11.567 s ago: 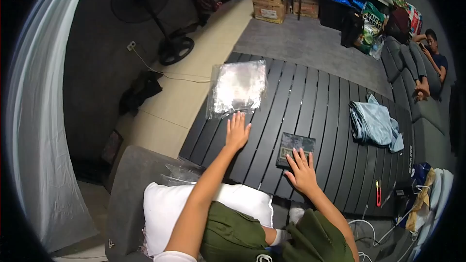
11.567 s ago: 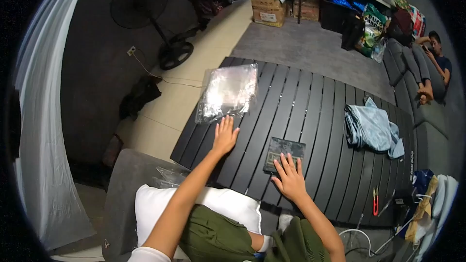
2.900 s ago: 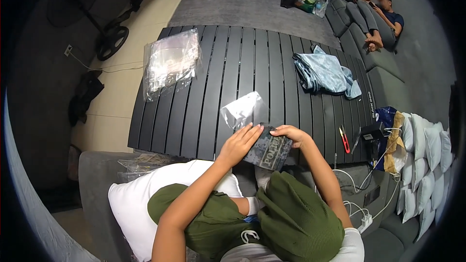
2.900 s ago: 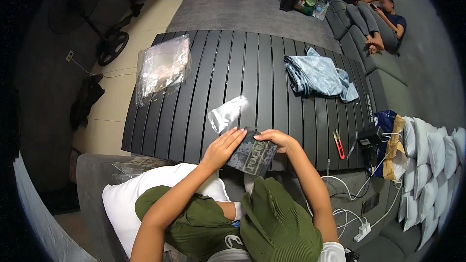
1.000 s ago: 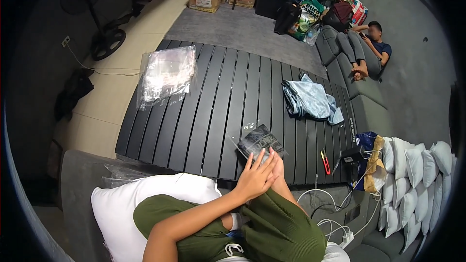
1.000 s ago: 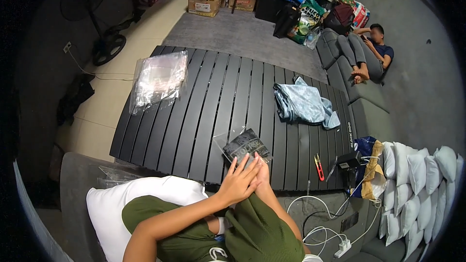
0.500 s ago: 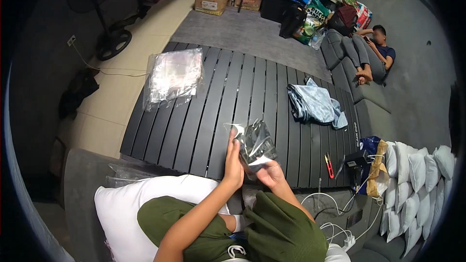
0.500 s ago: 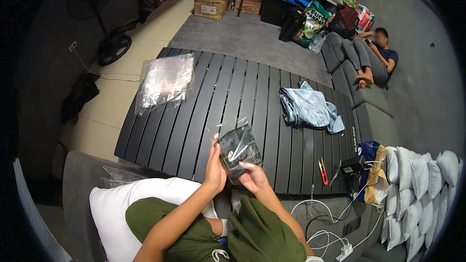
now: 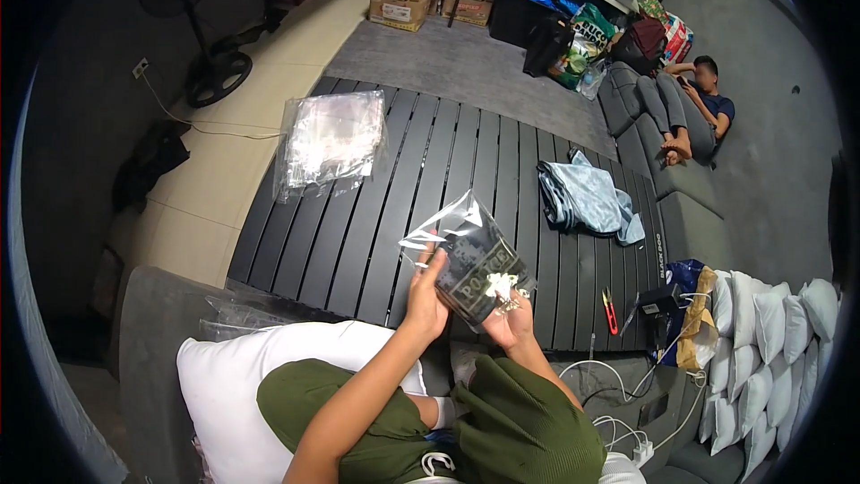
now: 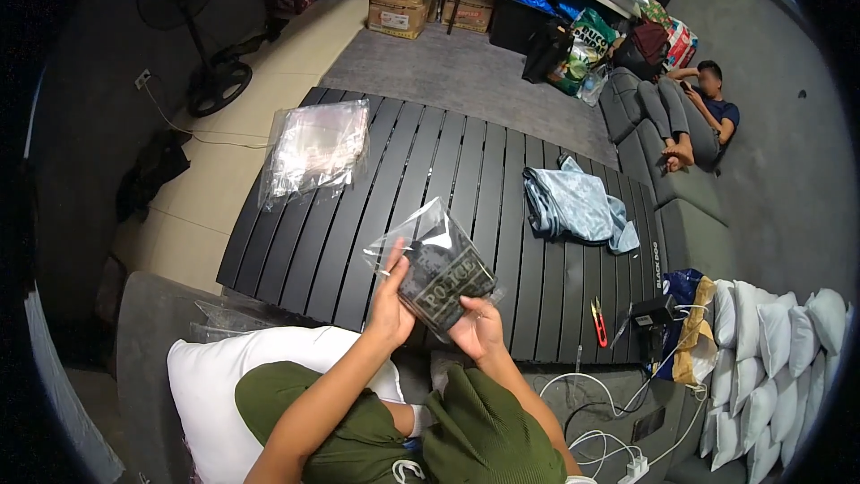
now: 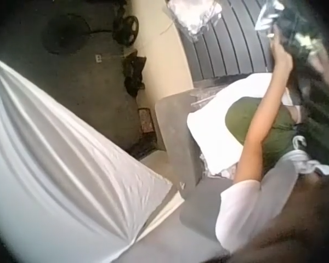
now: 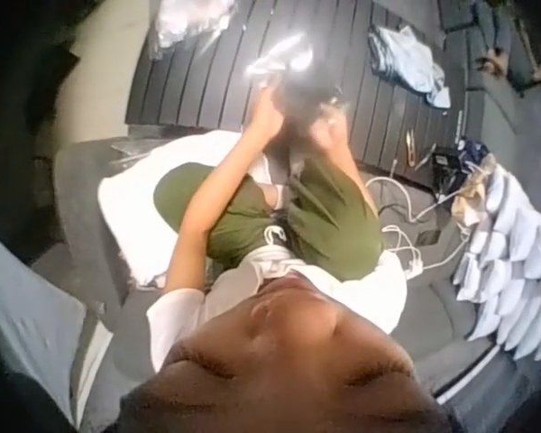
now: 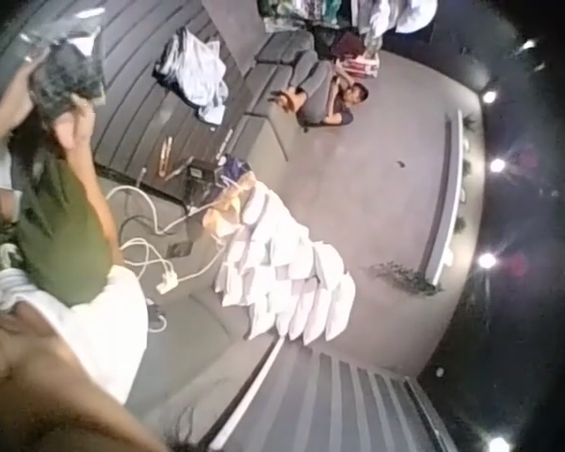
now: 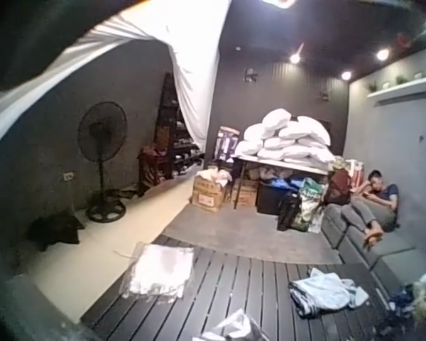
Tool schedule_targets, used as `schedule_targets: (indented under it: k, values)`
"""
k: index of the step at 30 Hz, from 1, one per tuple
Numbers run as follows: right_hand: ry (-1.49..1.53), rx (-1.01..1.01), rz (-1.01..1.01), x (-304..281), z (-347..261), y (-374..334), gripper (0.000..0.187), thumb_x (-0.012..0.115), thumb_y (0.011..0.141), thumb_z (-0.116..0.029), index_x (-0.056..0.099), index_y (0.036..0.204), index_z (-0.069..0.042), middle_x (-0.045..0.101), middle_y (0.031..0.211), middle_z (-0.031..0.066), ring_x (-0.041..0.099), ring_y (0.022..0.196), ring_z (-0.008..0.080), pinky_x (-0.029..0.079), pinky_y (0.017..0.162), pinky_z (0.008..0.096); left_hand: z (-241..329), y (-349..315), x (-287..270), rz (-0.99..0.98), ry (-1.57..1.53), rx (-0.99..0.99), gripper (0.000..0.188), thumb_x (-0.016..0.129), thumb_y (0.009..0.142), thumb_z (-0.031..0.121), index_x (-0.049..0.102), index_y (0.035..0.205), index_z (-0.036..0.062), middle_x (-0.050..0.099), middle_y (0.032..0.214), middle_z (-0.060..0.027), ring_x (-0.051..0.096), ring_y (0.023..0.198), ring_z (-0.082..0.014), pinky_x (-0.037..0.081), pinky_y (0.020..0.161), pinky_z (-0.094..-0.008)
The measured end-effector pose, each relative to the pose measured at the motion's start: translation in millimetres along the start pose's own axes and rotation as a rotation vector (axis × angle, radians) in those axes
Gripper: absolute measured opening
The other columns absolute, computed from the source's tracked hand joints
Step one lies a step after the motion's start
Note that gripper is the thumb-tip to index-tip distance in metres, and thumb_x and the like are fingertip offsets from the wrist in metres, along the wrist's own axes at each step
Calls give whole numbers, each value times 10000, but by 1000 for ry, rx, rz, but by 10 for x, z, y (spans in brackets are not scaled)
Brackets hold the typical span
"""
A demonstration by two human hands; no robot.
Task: Folding and placing textile items like arm sleeves into plastic bags, including some trimming with scissors.
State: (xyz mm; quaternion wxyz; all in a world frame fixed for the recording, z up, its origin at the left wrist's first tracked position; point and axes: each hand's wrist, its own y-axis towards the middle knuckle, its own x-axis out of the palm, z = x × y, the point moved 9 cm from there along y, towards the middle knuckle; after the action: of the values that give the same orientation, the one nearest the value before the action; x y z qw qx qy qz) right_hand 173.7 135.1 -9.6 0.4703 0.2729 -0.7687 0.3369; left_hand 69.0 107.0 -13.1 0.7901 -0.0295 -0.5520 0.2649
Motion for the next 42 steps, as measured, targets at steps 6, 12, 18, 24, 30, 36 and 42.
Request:
schedule_targets:
  k: [6, 12, 18, 24, 30, 36, 42]
  values:
    - [-206, 49, 160, -187, 14, 81, 318, 480, 851, -235, 537, 1089, -31, 599, 1076, 117, 594, 965, 244, 471, 854, 397, -239, -111, -34, -38, 177, -85, 271, 622, 803, 88, 539, 1046, -1, 606, 979, -72, 592, 887, -163, 461, 817, -290]
    - [88, 171, -35, 199, 54, 77, 387, 422, 859, -322, 573, 1058, -25, 629, 1007, 123, 611, 902, 265, 477, 825, 391, -172, -185, 201, -138, 237, -74, 388, 645, 763, 43, 496, 1121, 18, 572, 1067, -69, 551, 986, -169, 426, 879, -295]
    - [148, 9, 59, 93, -61, 70, 436, 413, 838, -332, 560, 1103, -19, 600, 1075, 165, 575, 979, 325, 409, 920, 443, -143, -180, 280, -247, 199, -109, 396, 635, 797, 84, 479, 1161, 63, 556, 1089, -32, 526, 1005, -139, 402, 890, -281]
    - [66, -58, -117, 152, -76, 95, 450, 449, 722, -109, 497, 1148, 30, 555, 1138, 178, 539, 1041, 308, 390, 959, 417, -350, -200, 241, -221, 252, -180, 420, 594, 854, 207, 420, 1209, 66, 507, 1158, -42, 481, 1072, -143, 364, 941, -300]
    - [-55, 35, -82, 228, 32, 71, 501, 437, 675, 92, 441, 1175, 63, 533, 1155, 173, 499, 1094, 299, 330, 1010, 410, 30, -115, 358, -273, 52, -62, 480, 444, 916, 369, 371, 1264, 47, 477, 1236, -83, 480, 1118, -190, 377, 968, -357]
    - [-123, 103, -68, 145, 159, 104, 498, 444, 690, 90, 430, 1187, 64, 522, 1168, 172, 492, 1097, 289, 337, 994, 403, -123, -112, 235, -193, 30, -117, 584, 340, 915, 494, 380, 1258, 24, 502, 1207, -108, 499, 1103, -206, 392, 957, -360]
    - [-210, 77, -138, 244, 187, 89, 415, 450, 711, 72, 478, 1125, 78, 537, 1138, 169, 496, 1081, 293, 344, 985, 405, -130, -87, 215, -181, 22, -154, 457, 451, 910, 387, 470, 1151, 0, 574, 1096, -126, 577, 991, -224, 466, 872, -360]
